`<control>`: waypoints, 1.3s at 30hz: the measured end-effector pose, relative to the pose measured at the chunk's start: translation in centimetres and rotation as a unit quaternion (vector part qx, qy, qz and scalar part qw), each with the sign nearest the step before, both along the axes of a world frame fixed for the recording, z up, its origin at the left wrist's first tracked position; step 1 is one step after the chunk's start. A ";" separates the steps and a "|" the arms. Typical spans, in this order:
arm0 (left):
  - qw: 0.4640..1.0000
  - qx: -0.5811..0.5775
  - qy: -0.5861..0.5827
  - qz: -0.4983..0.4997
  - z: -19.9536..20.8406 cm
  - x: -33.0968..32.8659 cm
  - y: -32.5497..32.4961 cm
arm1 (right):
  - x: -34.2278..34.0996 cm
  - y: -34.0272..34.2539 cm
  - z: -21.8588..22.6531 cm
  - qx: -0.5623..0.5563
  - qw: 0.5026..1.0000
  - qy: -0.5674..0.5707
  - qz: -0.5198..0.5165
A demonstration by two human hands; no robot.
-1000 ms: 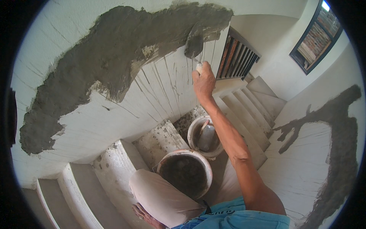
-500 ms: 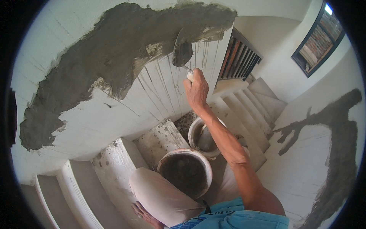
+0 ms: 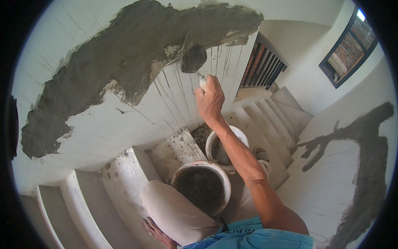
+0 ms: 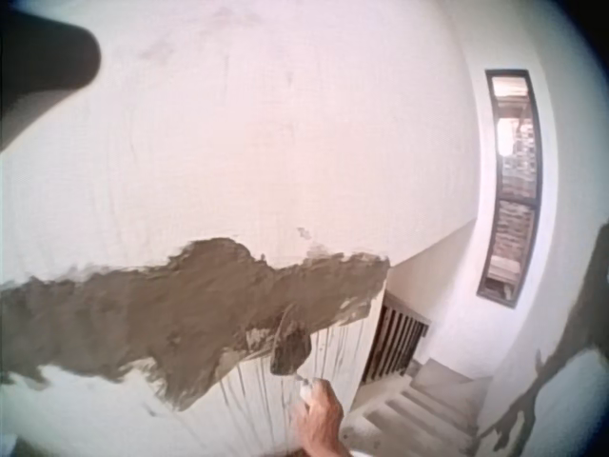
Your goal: The person applies plaster to a wall above a staircase using a trowel. They repeatedly scoop plaster from a bucket and spread it onto the wall surface.
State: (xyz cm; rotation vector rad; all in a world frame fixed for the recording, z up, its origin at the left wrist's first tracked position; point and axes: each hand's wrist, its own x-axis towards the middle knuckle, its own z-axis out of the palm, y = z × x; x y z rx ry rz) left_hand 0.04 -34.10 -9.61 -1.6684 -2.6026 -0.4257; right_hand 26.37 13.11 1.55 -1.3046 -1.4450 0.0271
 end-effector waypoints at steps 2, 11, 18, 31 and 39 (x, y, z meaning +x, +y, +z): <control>1.000 0.005 0.004 -0.002 -0.7 -0.4 -0.2 | 0.2 0.7 0.2 -0.009 1.000 0.001 -0.021; 1.000 0.029 -0.003 -0.012 -1.7 -1.0 -0.9 | -2.2 -1.6 -0.8 0.041 0.998 -0.041 0.033; 1.000 0.027 -0.010 -0.008 -0.9 -0.5 -0.3 | 1.0 0.5 0.4 -0.001 0.999 0.021 -0.027; 0.999 0.038 -0.027 -0.017 -0.7 -0.2 -0.3 | -0.4 -1.2 0.2 -0.020 0.998 0.048 0.026; 0.998 0.050 -0.024 -0.023 -1.3 -0.6 -0.3 | -0.4 0.6 -0.1 -0.003 0.999 0.042 -0.002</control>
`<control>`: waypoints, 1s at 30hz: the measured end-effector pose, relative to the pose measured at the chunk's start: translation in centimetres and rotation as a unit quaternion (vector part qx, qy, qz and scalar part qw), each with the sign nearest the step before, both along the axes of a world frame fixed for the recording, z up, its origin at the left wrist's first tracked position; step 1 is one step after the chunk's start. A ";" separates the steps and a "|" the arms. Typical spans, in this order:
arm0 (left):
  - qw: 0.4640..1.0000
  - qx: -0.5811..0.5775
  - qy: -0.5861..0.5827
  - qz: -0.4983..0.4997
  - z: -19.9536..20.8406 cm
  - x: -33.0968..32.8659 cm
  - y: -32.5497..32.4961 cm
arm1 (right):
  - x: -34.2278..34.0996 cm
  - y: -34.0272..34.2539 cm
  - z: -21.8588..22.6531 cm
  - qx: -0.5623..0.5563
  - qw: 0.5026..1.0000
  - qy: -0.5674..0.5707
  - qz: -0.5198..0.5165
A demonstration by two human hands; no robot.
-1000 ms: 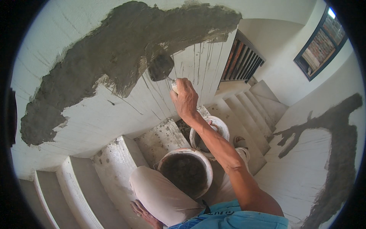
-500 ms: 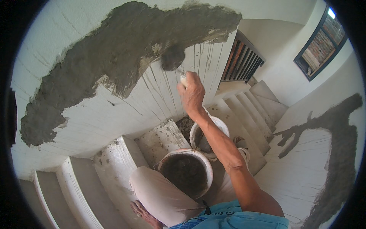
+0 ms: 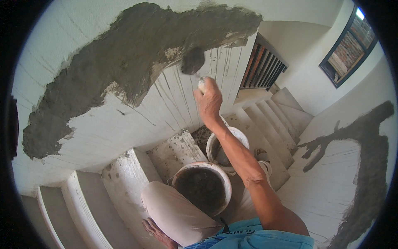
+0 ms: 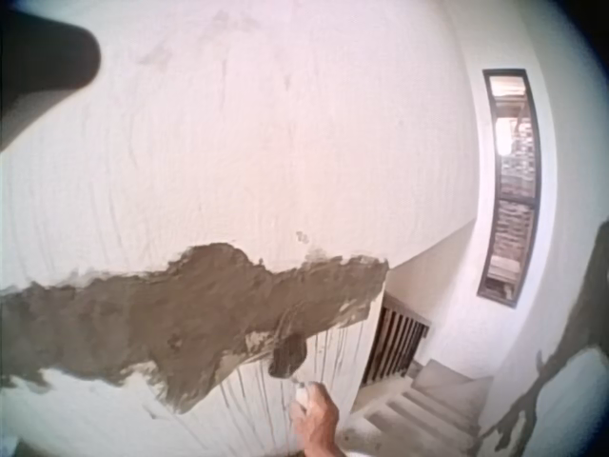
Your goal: The person applies plaster to a wall above a staircase using a trowel. They repeatedly scoop plaster from a bucket and spread it onto the wall surface.
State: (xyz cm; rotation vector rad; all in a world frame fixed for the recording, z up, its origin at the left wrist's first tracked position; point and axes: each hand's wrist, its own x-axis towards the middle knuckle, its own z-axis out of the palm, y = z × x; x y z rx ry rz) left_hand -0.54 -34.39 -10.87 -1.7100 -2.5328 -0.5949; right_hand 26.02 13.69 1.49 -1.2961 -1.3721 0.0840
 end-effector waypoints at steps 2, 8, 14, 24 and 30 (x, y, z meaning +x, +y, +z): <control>1.000 -0.006 0.002 0.004 -0.2 -0.1 -0.2 | -1.2 -1.3 -0.6 0.038 0.998 -0.038 0.015; 1.000 -0.001 0.012 -0.011 0.3 0.1 0.0 | 0.0 -1.7 -2.1 0.027 0.999 0.008 0.041; 1.000 -0.007 0.006 -0.007 0.1 -0.1 -0.1 | 3.0 1.1 -2.0 -0.018 0.997 0.074 -0.015; 0.994 -0.101 -0.026 0.017 3.1 0.2 0.2 | -1.7 -2.1 -2.8 0.010 0.997 -0.003 0.076; 0.985 -0.172 -0.008 0.019 4.4 0.2 0.4 | 1.9 0.2 -1.6 -0.022 0.991 0.133 0.024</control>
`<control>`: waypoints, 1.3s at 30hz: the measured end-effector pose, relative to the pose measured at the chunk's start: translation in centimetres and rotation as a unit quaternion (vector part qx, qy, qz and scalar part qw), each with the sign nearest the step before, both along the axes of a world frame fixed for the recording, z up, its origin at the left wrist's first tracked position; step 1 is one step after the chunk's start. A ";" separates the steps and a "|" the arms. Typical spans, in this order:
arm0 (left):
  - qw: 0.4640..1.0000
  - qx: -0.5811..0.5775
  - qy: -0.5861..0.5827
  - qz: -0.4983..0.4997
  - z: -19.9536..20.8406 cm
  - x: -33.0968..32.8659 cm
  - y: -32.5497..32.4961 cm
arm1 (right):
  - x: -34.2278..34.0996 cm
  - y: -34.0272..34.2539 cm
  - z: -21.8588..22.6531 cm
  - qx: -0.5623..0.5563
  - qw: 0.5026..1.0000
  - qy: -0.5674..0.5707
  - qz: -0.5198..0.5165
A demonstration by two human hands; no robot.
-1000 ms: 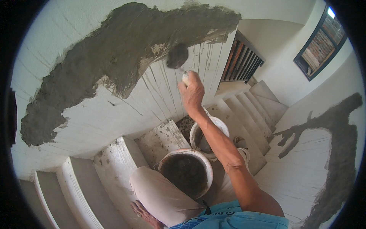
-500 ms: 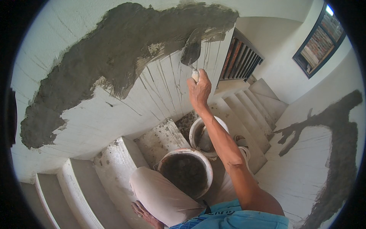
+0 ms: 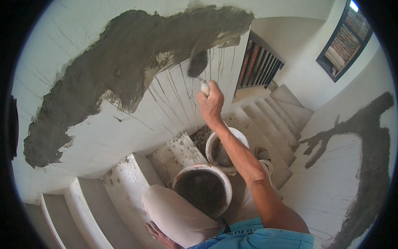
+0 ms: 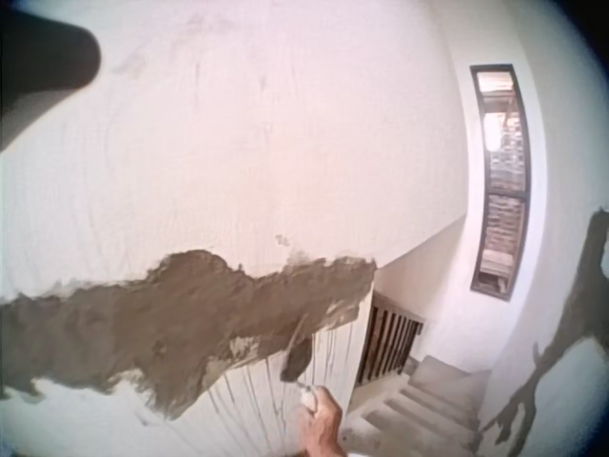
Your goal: The person applies plaster to a wall above a staircase using a trowel. They repeatedly scoop plaster from a bucket and spread it onto the wall surface.
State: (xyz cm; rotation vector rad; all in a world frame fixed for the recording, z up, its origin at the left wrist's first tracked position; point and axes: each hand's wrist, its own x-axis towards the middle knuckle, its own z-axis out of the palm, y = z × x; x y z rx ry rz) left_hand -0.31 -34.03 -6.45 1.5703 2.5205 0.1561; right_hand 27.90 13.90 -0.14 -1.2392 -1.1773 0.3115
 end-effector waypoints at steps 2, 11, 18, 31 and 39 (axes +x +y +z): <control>1.000 0.012 -0.008 0.004 0.3 0.2 0.1 | 1.6 1.4 0.6 -0.002 0.999 0.025 -0.020; 0.999 0.040 0.013 -0.012 2.5 1.3 1.5 | 3.6 3.8 0.8 0.025 0.996 -0.055 -0.066; 0.997 0.072 0.013 -0.029 1.5 0.7 0.7 | 1.8 0.7 0.4 0.060 0.992 -0.115 -0.002; 0.998 0.027 0.034 -0.043 2.3 1.0 1.0 | 3.0 2.1 1.1 0.033 0.993 -0.111 -0.033; 1.000 0.018 0.003 -0.012 2.2 1.0 0.9 | 2.8 0.0 1.8 0.026 0.993 -0.115 0.010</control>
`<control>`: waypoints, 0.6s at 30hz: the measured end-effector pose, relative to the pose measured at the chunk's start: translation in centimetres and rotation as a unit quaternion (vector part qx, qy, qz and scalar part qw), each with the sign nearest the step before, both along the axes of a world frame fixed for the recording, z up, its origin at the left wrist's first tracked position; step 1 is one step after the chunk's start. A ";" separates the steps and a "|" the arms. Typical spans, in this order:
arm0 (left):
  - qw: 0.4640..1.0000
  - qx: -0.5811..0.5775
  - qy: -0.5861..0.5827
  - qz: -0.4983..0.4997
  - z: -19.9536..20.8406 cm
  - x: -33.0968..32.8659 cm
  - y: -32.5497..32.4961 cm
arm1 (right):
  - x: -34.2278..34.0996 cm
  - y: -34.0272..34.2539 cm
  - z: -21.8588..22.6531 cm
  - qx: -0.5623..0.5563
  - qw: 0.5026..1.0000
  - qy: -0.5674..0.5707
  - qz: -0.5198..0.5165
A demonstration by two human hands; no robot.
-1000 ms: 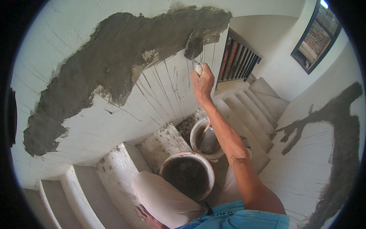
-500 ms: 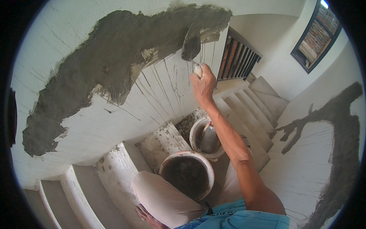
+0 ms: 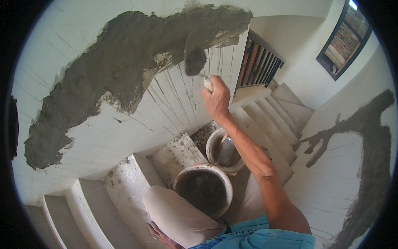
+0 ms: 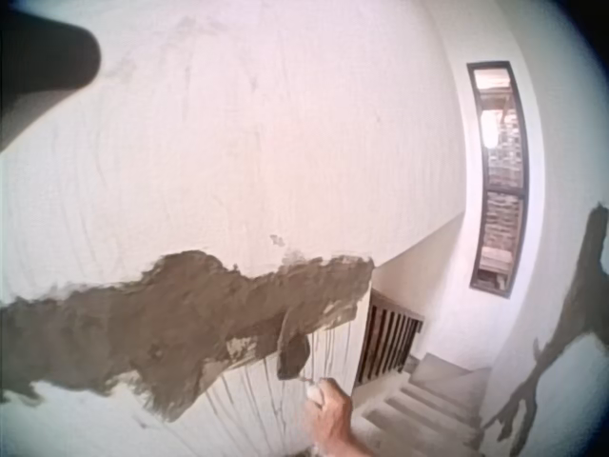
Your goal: The person applies plaster to a wall above a staircase using a trowel. They repeatedly scoop plaster from a bucket and spread it onto the wall surface.
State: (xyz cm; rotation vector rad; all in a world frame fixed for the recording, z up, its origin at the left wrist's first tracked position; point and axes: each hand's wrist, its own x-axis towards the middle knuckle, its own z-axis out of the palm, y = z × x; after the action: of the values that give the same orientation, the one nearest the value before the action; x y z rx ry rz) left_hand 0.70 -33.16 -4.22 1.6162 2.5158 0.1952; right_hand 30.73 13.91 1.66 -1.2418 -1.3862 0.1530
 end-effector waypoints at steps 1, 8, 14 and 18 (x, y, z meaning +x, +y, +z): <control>1.000 -0.007 0.002 0.003 0.0 0.0 -0.1 | 0.2 0.5 0.2 -0.024 0.999 0.014 -0.018; 1.000 -0.025 -0.004 0.009 2.4 0.9 1.5 | -1.0 1.4 0.5 0.006 0.999 -0.017 -0.042; 0.999 -0.045 0.009 0.003 0.1 0.0 -0.1 | -2.6 -0.9 0.0 0.066 0.996 -0.047 0.023; 0.999 -0.022 -0.033 0.018 -1.4 -0.4 -0.7 | -1.5 0.1 1.1 -0.012 1.000 -0.004 -0.026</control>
State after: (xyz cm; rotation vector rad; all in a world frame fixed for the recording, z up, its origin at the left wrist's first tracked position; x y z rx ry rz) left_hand 0.31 -33.84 -5.58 1.5236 2.4839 0.1936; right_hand 29.27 14.00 2.77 -1.2977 -1.3614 0.1287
